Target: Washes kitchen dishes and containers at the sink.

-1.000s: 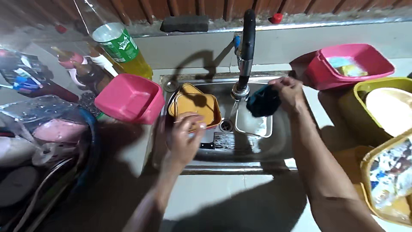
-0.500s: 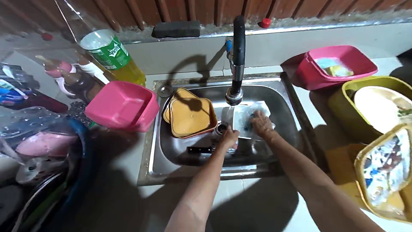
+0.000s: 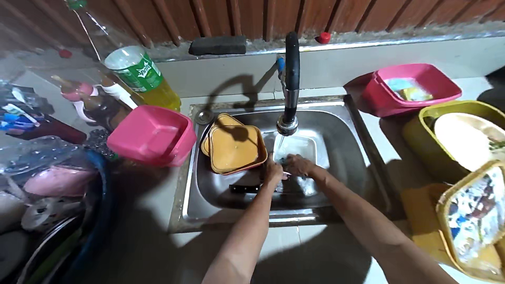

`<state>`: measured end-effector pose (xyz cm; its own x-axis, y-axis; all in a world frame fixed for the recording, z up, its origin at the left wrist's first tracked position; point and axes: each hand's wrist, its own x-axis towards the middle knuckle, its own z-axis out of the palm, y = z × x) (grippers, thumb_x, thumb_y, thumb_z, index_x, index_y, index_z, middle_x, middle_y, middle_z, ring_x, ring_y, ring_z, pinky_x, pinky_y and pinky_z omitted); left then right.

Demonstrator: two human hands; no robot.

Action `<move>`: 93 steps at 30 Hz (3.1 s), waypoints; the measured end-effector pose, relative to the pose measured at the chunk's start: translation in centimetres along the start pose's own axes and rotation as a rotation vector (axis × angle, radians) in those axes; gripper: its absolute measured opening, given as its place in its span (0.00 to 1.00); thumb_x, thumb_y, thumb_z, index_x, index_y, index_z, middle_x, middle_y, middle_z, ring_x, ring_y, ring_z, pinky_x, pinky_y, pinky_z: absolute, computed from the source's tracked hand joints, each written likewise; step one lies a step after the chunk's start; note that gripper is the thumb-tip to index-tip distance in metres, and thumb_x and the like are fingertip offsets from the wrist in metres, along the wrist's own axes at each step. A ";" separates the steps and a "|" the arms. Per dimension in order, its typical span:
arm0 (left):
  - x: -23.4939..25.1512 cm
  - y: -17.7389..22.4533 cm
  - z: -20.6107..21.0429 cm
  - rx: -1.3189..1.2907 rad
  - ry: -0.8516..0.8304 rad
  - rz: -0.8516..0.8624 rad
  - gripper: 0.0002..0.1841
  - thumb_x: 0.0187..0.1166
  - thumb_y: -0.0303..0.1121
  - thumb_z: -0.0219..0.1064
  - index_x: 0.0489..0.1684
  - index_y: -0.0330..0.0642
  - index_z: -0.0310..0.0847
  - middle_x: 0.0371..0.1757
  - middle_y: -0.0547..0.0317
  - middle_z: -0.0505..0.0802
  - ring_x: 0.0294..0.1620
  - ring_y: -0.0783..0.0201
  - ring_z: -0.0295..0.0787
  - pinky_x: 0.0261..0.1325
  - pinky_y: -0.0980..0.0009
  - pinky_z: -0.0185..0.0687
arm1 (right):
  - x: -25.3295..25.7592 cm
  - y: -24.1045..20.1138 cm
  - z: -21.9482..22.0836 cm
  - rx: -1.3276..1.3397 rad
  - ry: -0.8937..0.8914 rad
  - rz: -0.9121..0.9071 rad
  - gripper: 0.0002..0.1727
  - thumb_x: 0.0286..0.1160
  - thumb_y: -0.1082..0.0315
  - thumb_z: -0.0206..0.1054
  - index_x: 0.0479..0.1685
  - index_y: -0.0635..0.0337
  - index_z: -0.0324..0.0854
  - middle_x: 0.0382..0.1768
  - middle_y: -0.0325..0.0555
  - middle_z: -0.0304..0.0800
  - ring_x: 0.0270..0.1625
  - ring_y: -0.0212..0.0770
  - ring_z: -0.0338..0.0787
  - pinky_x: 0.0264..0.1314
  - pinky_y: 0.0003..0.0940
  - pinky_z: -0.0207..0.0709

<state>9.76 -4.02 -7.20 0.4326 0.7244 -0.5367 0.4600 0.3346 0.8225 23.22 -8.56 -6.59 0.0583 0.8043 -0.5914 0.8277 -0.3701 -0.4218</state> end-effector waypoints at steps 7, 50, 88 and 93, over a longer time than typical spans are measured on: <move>0.1 0.3 -0.3 0.154 -0.094 0.017 0.37 0.83 0.19 0.52 0.95 0.43 0.43 0.85 0.33 0.67 0.58 0.49 0.90 0.52 0.58 0.92 | 2.1 1.3 0.3 -0.072 0.288 0.165 0.35 0.77 0.76 0.67 0.87 0.64 0.63 0.83 0.68 0.66 0.82 0.72 0.70 0.80 0.68 0.65; -5.1 5.8 -3.6 -0.207 0.369 0.502 0.19 0.89 0.39 0.61 0.31 0.33 0.87 0.24 0.59 0.82 0.29 0.70 0.76 0.39 0.68 0.75 | -7.7 0.6 -10.2 1.215 0.691 -0.435 0.09 0.79 0.62 0.57 0.34 0.45 0.82 0.23 0.28 0.86 0.23 0.25 0.84 0.27 0.25 0.82; -4.1 6.6 -7.0 -0.426 0.366 0.225 0.15 0.70 0.38 0.80 0.39 0.34 0.86 0.39 0.49 0.89 0.40 0.58 0.82 0.44 0.57 0.80 | -1.4 -6.0 -4.6 0.862 0.810 -0.023 0.13 0.83 0.63 0.65 0.52 0.67 0.83 0.35 0.60 0.85 0.34 0.53 0.84 0.38 0.58 0.77; -2.6 7.0 -7.4 -0.756 0.595 0.111 0.22 0.77 0.44 0.75 0.57 0.32 0.84 0.53 0.38 0.90 0.54 0.46 0.86 0.56 0.45 0.83 | -0.9 -9.5 -1.2 0.707 1.030 -0.005 0.25 0.91 0.59 0.52 0.77 0.68 0.72 0.73 0.74 0.73 0.75 0.69 0.77 0.76 0.65 0.72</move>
<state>6.12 0.95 1.38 -0.1154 0.8924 -0.4363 -0.2697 0.3946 0.8784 15.97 -5.22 -1.24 0.7294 0.6783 0.0893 0.3670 -0.2778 -0.8878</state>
